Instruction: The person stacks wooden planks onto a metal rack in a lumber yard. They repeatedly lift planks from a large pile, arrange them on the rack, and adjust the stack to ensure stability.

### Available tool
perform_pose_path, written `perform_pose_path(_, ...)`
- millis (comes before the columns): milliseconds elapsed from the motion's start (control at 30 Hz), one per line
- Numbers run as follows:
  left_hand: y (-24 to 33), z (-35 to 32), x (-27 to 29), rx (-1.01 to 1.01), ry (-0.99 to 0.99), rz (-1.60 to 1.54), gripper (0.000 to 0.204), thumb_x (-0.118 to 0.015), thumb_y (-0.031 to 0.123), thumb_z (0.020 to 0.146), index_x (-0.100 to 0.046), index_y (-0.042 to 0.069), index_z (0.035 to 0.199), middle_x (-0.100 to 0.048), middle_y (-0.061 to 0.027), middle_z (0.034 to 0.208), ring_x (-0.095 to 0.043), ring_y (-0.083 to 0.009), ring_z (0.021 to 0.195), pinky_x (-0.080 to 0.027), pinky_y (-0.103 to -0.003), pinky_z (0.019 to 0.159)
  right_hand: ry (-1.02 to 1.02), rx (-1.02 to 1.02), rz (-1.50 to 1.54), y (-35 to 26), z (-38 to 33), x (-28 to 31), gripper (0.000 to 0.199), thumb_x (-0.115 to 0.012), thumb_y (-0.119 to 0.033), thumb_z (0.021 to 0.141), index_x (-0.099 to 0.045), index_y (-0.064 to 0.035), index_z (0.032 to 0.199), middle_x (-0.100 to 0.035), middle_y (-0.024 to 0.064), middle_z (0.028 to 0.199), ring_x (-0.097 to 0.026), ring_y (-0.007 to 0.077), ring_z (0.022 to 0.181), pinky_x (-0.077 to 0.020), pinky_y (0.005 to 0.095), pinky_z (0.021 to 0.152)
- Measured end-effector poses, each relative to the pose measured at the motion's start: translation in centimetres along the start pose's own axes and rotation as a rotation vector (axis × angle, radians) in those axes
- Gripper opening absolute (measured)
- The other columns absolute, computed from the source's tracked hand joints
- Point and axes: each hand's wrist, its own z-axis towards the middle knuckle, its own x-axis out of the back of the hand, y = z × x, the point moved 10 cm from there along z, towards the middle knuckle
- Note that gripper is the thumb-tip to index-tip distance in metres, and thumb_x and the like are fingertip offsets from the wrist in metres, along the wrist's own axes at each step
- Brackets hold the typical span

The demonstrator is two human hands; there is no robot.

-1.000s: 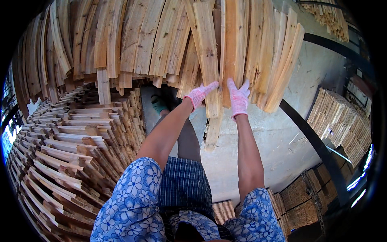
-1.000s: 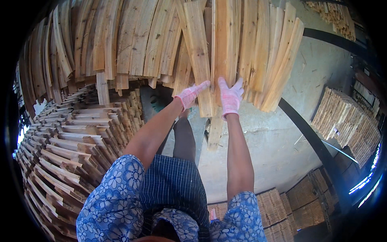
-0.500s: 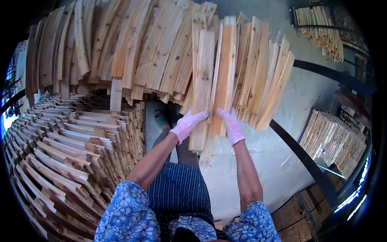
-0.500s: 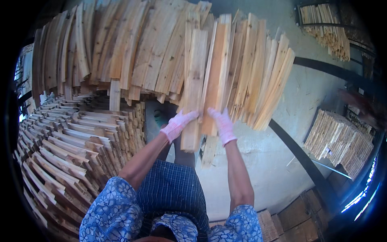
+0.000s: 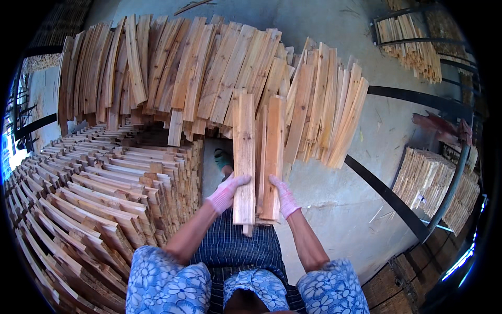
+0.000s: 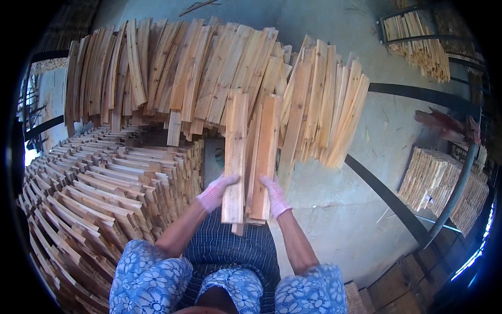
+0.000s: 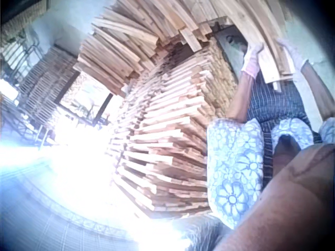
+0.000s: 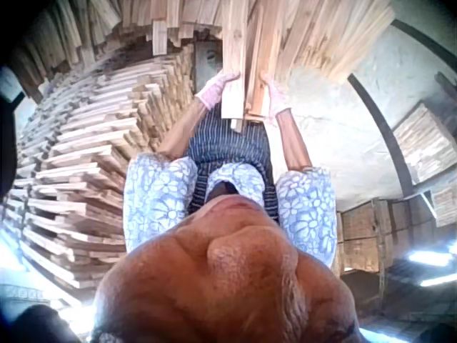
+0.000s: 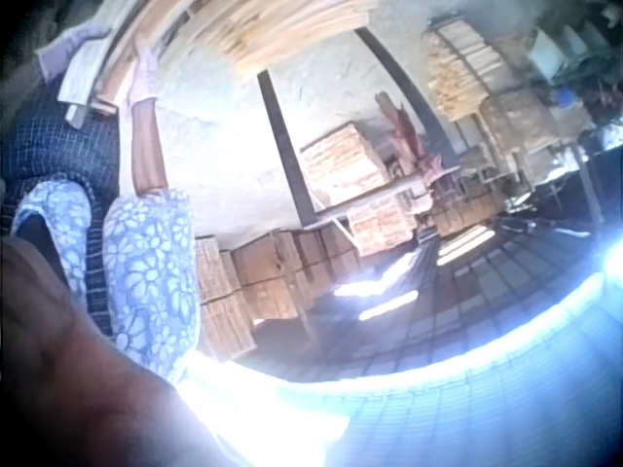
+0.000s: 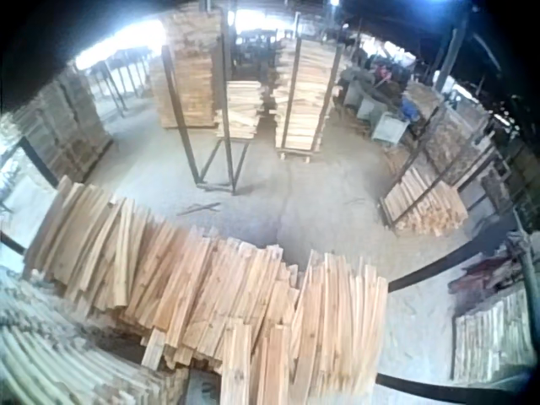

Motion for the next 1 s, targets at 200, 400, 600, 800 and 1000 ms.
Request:
perform_pose_path(200,-0.8,3.3,3.5,-0.176,0.075,-0.014,0.084,-0.08,0.014,0.084,-0.031,0.01,0.153,-0.058,-0.0144,0.133,-0.063,-0.0294,0.116,-0.057,-0.045,0.098,0.102,0.212,-0.166,-1.4,0.3,-1.8,0.077,-0.074,-0.029,0.091,-0.035,-0.0065,0.155,-0.055,0.012,0.139,-0.052,0.0238,0.13,-0.0423,0.0382,0.11)
perform_pose_path(400,0.5,-6.2,1.2,-0.359,0.115,0.142,0.085,-0.081,0.013,0.083,-0.031,0.009,0.152,-0.057,-0.0138,0.132,-0.063,-0.0272,0.116,-0.057,-0.044,0.098,0.036,0.419,-0.332,0.0,-4.5,-5.9,0.078,-0.073,-0.029,0.092,-0.033,-0.0042,0.155,-0.056,0.0111,0.137,-0.056,0.0194,0.123,-0.0443,0.0325,0.106)
perform_pose_path(600,8.5,-23.2,-8.1,-0.782,0.098,0.304,0.085,-0.081,0.017,0.083,-0.032,0.006,0.152,-0.061,-0.0129,0.128,-0.063,-0.0223,0.115,-0.056,-0.038,0.095,-0.26,0.677,-0.443,-7.6,-16.9,-23.4,0.084,-0.073,-0.026,0.092,-0.024,-0.0027,0.157,-0.057,0.0127,0.134,-0.058,0.019,0.118,-0.0486,0.0312,0.101)
perform_pose_path(800,7.7,-46.1,-14.8,-1.37,0.029,0.282,0.083,-0.08,0.013,0.084,-0.033,0.007,0.152,-0.058,-0.0097,0.134,-0.056,-0.0199,0.121,-0.047,-0.038,0.106,-0.527,1.026,-0.79,-8.3,-30.7,-38.5,0.038,-0.065,-0.019,0.097,-0.063,0.0047,0.127,-0.063,0.0128,0.121,-0.062,0.0202,0.107,-0.0516,0.0327,0.091)
perform_pose_path(1000,3.3,-57.9,-14.4,-1.749,0.11,0.399,0.096,-0.084,0.018,0.082,-0.025,0.009,0.157,-0.052,-0.0104,0.14,-0.046,-0.0194,0.131,-0.039,-0.034,0.11,-0.961,1.175,-0.75,-2.1,-43.1,-50.1,0.089,-0.071,-0.031,0.082,-0.032,0.0037,0.154,-0.046,0.0205,0.145,-0.051,0.0325,0.129,-0.0424,0.0428,0.109)
